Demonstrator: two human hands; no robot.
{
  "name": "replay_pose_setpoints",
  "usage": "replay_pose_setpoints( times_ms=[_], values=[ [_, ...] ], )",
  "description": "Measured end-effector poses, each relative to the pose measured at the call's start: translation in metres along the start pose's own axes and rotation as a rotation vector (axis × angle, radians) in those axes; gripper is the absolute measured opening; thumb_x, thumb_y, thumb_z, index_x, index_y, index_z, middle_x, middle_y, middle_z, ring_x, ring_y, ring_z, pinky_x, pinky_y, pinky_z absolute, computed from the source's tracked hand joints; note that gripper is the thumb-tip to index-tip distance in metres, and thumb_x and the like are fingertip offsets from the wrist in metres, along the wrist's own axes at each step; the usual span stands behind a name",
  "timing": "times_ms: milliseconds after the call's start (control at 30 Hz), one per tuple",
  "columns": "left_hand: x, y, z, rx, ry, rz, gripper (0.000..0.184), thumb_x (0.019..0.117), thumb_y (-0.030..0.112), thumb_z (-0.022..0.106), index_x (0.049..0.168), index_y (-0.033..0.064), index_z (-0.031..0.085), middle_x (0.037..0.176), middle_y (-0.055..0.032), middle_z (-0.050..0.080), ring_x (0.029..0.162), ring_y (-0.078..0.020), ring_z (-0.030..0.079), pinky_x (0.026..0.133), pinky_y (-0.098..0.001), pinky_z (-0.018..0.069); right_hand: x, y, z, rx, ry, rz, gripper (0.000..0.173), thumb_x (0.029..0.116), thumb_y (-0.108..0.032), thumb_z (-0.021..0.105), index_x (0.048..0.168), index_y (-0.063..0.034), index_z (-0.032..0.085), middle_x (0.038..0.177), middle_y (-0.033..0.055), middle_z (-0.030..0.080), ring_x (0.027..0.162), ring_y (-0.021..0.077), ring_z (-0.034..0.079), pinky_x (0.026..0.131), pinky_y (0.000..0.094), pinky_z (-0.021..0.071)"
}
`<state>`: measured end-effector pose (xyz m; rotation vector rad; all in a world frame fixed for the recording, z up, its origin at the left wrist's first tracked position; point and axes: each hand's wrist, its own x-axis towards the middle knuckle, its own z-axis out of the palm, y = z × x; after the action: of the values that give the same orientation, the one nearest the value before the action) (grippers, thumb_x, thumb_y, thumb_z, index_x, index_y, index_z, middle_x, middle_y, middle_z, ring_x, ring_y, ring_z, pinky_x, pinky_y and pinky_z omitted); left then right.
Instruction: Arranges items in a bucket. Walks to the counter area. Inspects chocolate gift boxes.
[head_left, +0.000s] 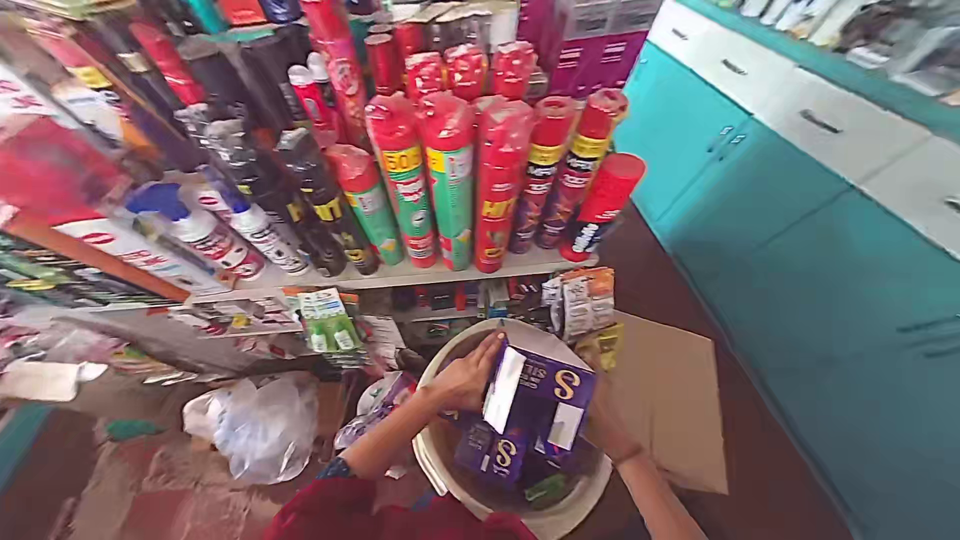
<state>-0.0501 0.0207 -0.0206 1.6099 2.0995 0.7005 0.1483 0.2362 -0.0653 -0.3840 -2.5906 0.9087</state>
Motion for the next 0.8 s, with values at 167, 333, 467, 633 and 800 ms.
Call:
replay_pose_setpoints(
  times_ms=[167, 333, 467, 633, 800],
  values=[
    [0.011, 0.009, -0.029, -0.034, -0.130, -0.071, 0.133, 0.0682, 0.026, 0.091, 0.161, -0.0054, 0.000, 0.167, -0.0289, 0.010, 0.134, -0.0421, 0.053, 0.101, -0.0540, 0.0491, 0.020, -0.006, -0.014, 0.337, -0.161, -0.063, 0.126, 0.0631, -0.029, 0.091, 0.155, 0.0158, 0.016, 0.159, 0.0355, 0.027, 0.151, 0.0371, 0.031, 0.125, 0.0462, 0.0245],
    [0.030, 0.013, -0.052, -0.098, -0.096, 0.063, 0.136, 0.0592, 0.040, 0.096, 0.156, -0.0138, 0.016, 0.161, -0.0350, 0.025, 0.143, -0.0431, 0.043, 0.114, -0.0495, 0.0403, 0.018, -0.016, -0.035, 0.444, -0.202, 0.085, 0.127, 0.0553, -0.033, 0.094, 0.150, 0.0165, 0.025, 0.149, 0.0257, 0.047, 0.137, 0.0152, 0.049, 0.116, 0.0281, 0.0378],
    [0.049, -0.004, -0.024, -0.118, -0.190, -0.058, 0.111, 0.0842, 0.037, 0.083, 0.160, -0.0069, 0.013, 0.143, -0.0334, 0.051, 0.132, -0.0440, 0.054, 0.112, -0.0576, 0.0399, 0.032, 0.008, -0.028, 0.365, -0.400, 0.394, 0.139, 0.0511, -0.019, 0.100, 0.158, 0.0071, 0.016, 0.158, 0.0266, 0.036, 0.145, 0.0262, 0.041, 0.120, 0.0356, 0.0351],
    [0.045, -0.008, -0.014, 0.003, -0.376, -0.207, 0.113, 0.0832, 0.016, 0.084, 0.161, -0.0036, 0.004, 0.138, -0.0363, 0.053, 0.125, -0.0503, 0.057, 0.107, -0.0629, 0.0422, 0.026, 0.022, -0.003, 0.362, -0.408, 0.423, 0.144, 0.0516, -0.021, 0.101, 0.159, 0.0062, 0.009, 0.162, 0.0258, 0.029, 0.149, 0.0252, 0.034, 0.123, 0.0320, 0.0290],
    [0.044, 0.001, -0.004, 0.113, -0.343, -0.269, 0.116, 0.0817, 0.016, 0.084, 0.162, 0.0004, 0.002, 0.144, -0.0321, 0.050, 0.130, -0.0470, 0.055, 0.107, -0.0614, 0.0430, 0.008, -0.009, 0.015, 0.018, -0.321, 0.409, 0.133, 0.0550, -0.043, 0.098, 0.153, 0.0126, 0.028, 0.159, 0.0342, 0.031, 0.147, 0.0421, 0.037, 0.119, 0.0518, 0.0336]
  ],
)
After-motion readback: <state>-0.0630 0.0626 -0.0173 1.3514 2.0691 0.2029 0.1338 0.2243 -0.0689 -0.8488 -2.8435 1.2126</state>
